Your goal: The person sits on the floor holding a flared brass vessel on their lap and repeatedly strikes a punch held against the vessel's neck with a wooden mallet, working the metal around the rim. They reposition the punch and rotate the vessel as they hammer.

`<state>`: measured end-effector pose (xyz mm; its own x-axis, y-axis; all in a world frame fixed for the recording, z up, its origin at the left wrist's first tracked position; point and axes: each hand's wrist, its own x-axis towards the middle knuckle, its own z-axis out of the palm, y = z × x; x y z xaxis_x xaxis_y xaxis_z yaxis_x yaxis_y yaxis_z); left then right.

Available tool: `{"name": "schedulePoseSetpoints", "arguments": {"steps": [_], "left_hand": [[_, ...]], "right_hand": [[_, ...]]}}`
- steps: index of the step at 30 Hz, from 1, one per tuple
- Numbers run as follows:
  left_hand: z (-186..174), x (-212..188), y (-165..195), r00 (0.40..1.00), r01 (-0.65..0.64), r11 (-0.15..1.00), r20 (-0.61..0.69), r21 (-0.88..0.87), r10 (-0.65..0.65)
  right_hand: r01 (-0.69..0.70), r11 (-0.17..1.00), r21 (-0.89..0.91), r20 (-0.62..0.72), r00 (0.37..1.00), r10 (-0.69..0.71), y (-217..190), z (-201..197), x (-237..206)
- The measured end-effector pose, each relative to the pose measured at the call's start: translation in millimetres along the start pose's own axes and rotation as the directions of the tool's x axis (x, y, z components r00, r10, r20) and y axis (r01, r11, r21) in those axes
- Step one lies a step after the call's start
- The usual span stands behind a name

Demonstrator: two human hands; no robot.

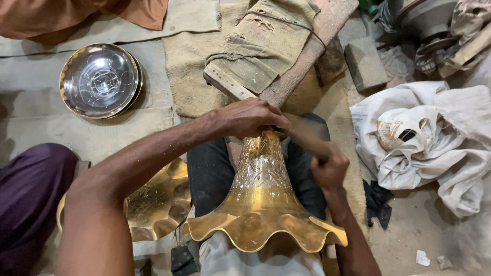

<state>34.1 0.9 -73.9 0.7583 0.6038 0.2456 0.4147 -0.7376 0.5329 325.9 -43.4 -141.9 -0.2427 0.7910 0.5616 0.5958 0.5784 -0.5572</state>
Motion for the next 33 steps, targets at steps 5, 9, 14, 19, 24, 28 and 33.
{"name": "schedulePoseSetpoints", "arguments": {"steps": [5,9,14,19,24,28,33], "left_hand": [[-7,-5,-9,0.99,0.08,0.972,-0.096,-0.22,-0.103],[-3,1,-15,0.988,0.142,0.976,-0.043,-0.165,-0.151],[-3,5,-15,0.988,0.15,0.98,-0.008,-0.132,-0.152],[-7,-1,-4,0.976,0.211,0.968,-0.028,-0.138,-0.217],[4,-15,6,0.938,0.217,0.968,-0.246,-0.127,-0.243],[11,-17,3,0.909,0.259,0.952,-0.292,-0.167,-0.298],[7,-11,6,0.917,0.253,0.956,-0.279,-0.148,-0.286]], "right_hand": [[-0.31,0.949,-0.055,0.045,0.949,0.313,2,-8,2],[-0.196,0.981,-0.002,0.024,0.98,0.196,8,-8,7],[-0.421,0.847,0.325,0.065,0.903,0.425,15,-1,15],[-0.145,0.987,-0.07,0.112,0.982,0.152,19,-11,29],[-0.18,0.965,0.191,0.204,0.969,0.14,17,-20,57],[-0.297,0.906,0.303,0.226,0.945,0.234,10,-25,75],[-0.202,0.97,0.133,0.368,0.919,0.141,17,-33,101]]}}
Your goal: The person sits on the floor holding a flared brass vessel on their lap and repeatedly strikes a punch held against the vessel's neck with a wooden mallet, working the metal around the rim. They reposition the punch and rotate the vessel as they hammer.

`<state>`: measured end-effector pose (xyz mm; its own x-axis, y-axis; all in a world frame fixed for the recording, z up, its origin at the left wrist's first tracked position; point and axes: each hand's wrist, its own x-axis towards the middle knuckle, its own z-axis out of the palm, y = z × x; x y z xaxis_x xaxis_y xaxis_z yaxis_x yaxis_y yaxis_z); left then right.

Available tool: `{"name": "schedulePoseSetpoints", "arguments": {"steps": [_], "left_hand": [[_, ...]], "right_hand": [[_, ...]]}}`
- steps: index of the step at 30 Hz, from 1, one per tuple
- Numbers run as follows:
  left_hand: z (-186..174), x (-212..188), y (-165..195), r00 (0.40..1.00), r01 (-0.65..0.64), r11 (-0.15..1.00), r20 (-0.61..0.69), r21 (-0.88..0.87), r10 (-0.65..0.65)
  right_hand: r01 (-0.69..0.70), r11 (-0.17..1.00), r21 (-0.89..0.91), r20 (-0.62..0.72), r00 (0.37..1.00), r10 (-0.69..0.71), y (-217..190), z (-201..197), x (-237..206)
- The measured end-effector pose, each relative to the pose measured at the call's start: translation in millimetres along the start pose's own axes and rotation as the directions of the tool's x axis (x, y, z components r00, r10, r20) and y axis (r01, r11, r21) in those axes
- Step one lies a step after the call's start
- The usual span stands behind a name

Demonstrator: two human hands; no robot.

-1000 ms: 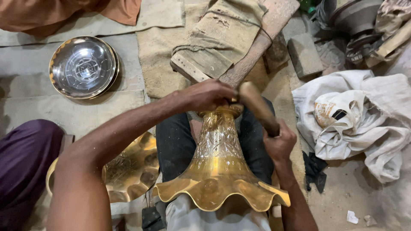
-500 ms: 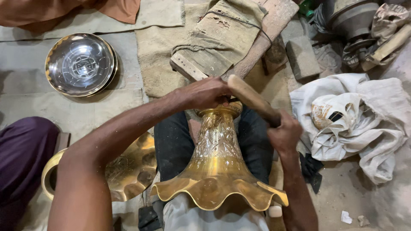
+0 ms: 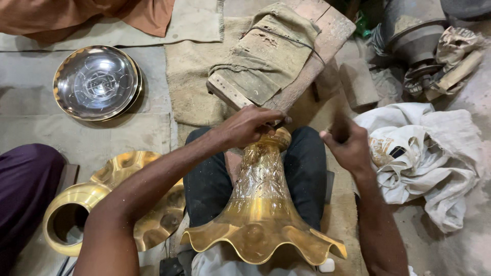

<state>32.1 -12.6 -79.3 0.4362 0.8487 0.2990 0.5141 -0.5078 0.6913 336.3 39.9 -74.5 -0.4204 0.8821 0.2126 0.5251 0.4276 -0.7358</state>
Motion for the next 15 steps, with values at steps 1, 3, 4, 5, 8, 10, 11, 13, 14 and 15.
{"name": "schedulePoseSetpoints", "arguments": {"steps": [1,3,4,5,8,10,11,13,14,15], "left_hand": [[0,1,3,0.999,0.031,0.999,0.012,0.017,-0.031],[1,-1,8,1.0,0.007,1.0,-0.025,0.005,-0.007],[1,-1,9,0.999,-0.007,1.0,-0.044,0.003,0.007],[1,-3,9,0.998,0.009,1.0,-0.057,-0.005,-0.009],[9,-6,7,0.993,0.046,0.999,-0.113,-0.012,-0.047],[17,-7,3,0.985,0.069,0.997,-0.161,0.02,-0.065],[20,-8,1,0.979,0.101,0.995,-0.181,0.02,-0.096],[29,-17,-1,0.962,0.173,0.985,-0.216,0.013,-0.166],[32,-19,-3,0.957,0.181,0.983,-0.23,-0.007,-0.178],[35,-20,-6,0.951,0.187,0.982,-0.245,-0.025,-0.187]], "right_hand": [[0.087,0.993,-0.079,-0.03,0.995,-0.09,1,-2,2],[0.248,0.94,-0.235,-0.061,0.961,-0.269,2,-6,3],[0.162,0.982,-0.102,-0.059,0.984,-0.168,1,-6,3],[0.064,0.997,0.033,-0.044,0.997,-0.063,0,-8,2],[0.057,0.943,-0.329,0.06,0.997,-0.04,-5,-12,2],[0.054,0.918,-0.393,0.089,0.996,-0.021,-9,-16,4],[0.0,0.973,-0.23,0.079,0.997,0.019,-11,-16,7],[-0.049,0.962,-0.268,0.129,0.988,0.087,-15,-16,8],[-0.027,0.886,-0.464,0.169,0.978,0.119,-18,-17,7],[0.006,0.77,-0.638,0.199,0.967,0.157,-20,-19,8]]}}
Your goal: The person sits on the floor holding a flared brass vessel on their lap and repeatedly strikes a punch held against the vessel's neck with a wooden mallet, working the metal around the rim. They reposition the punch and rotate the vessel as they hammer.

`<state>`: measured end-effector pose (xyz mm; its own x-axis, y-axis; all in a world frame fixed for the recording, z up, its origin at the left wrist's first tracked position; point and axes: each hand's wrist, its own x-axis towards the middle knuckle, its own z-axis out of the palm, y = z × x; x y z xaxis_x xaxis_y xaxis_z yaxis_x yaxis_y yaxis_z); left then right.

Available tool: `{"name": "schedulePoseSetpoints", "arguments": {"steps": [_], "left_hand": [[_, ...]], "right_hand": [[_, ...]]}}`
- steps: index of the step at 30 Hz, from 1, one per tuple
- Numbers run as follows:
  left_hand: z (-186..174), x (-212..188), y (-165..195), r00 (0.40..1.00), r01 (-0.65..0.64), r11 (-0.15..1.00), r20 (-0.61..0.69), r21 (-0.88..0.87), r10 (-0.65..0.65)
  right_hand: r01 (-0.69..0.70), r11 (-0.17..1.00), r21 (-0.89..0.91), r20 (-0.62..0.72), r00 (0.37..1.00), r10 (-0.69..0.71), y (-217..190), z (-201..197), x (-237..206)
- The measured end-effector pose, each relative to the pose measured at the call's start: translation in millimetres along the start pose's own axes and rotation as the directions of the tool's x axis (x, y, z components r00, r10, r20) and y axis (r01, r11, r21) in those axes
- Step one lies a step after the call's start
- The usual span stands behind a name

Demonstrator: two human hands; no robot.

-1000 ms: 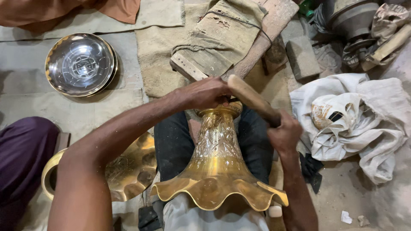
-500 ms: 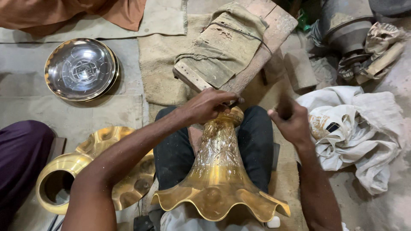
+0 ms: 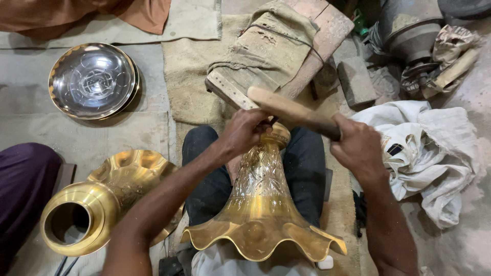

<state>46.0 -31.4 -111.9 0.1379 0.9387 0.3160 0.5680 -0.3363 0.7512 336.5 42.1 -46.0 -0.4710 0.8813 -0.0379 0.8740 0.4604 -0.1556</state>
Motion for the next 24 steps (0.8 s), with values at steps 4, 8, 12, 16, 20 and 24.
{"name": "schedulePoseSetpoints", "arguments": {"steps": [4,8,12,16,20,24], "left_hand": [[16,-14,-4,0.979,-0.038,0.995,-0.205,-0.096,0.018],[23,-18,-1,0.957,0.069,0.997,-0.278,-0.043,-0.078],[29,-25,10,0.924,0.082,0.993,-0.366,-0.087,-0.108],[29,-31,16,0.887,0.043,0.994,-0.455,-0.101,-0.084],[38,-37,9,0.873,-0.008,0.991,-0.484,-0.136,-0.059],[50,-44,-8,0.884,0.049,0.976,-0.445,-0.213,-0.141]], "right_hand": [[0.156,0.974,0.163,-0.215,0.969,-0.119,-3,-17,3],[0.131,0.986,-0.101,-0.149,0.978,-0.145,-13,-35,4],[0.156,0.988,0.018,-0.124,0.98,-0.152,-24,-53,3],[0.109,0.949,-0.295,0.035,0.994,-0.103,-35,-69,-3],[0.161,0.935,-0.315,0.011,0.986,-0.166,-38,-73,-8],[0.292,0.954,-0.072,-0.222,0.927,-0.301,-29,-71,-8]]}}
